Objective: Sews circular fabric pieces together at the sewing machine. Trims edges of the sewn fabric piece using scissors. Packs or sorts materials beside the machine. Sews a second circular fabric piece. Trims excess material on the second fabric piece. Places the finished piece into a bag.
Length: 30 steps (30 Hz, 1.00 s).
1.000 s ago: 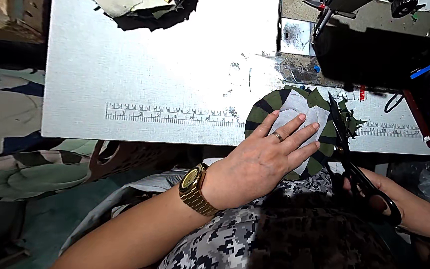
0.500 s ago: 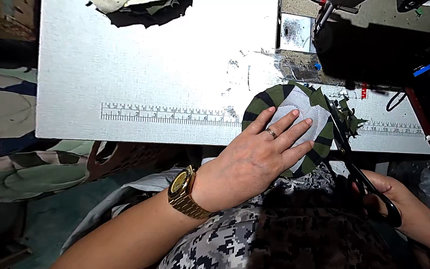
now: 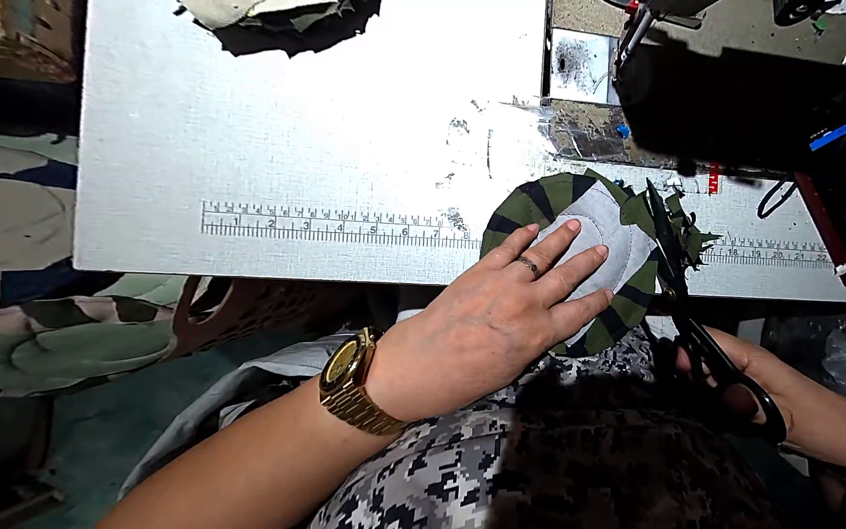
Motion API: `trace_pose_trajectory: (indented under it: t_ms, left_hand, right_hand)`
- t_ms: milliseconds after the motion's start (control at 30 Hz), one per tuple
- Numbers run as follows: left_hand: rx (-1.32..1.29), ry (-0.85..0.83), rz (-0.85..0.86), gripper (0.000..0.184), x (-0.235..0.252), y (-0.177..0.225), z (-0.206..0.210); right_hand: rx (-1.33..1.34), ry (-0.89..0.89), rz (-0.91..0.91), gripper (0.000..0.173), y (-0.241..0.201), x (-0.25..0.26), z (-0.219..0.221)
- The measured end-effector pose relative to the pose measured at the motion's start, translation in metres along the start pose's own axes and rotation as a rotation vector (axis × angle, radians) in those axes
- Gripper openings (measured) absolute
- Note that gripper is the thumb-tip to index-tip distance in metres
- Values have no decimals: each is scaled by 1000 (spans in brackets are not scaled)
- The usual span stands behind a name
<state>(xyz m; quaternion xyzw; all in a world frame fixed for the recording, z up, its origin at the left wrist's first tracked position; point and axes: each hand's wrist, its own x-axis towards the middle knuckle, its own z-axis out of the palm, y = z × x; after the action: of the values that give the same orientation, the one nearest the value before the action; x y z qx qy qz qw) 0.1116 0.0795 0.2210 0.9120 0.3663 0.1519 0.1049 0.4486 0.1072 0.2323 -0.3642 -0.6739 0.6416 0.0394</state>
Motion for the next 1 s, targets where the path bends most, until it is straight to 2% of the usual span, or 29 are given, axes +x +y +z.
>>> trace_pose_trajectory:
  t_ms: [133,400,533,600,700,767,900,1000]
  left_hand:
    - [-14,3,1,42,0,0,0]
    - [-1,7,-13,42,-1,-3,-1]
    - [9,26,-14,44,-2,-7,-4]
    - [6,29,-37,46,-4,-13,-10]
    - [-3,0,-75,46,-10,-25,-24]
    - [-12,-58,-113,54,-13,-28,-37]
    - [-37,-35,-164,70,-3,-16,-47]
    - [11,-27,-196,77,15,-5,-31]
  right_hand:
    - [7,29,-11,61,1,1,2]
    - [122,208,-14,37,-2,-3,16]
    - [144,223,6,25,-1,-6,14]
    - [144,186,6,27,2,-7,8]
    - [124,106,31,43,7,-10,-7]
    - [116,75,31,48,9,-12,-19]
    - [86,43,13,48,9,-13,-32]
    - [99,44,-3,47,7,-10,-28]
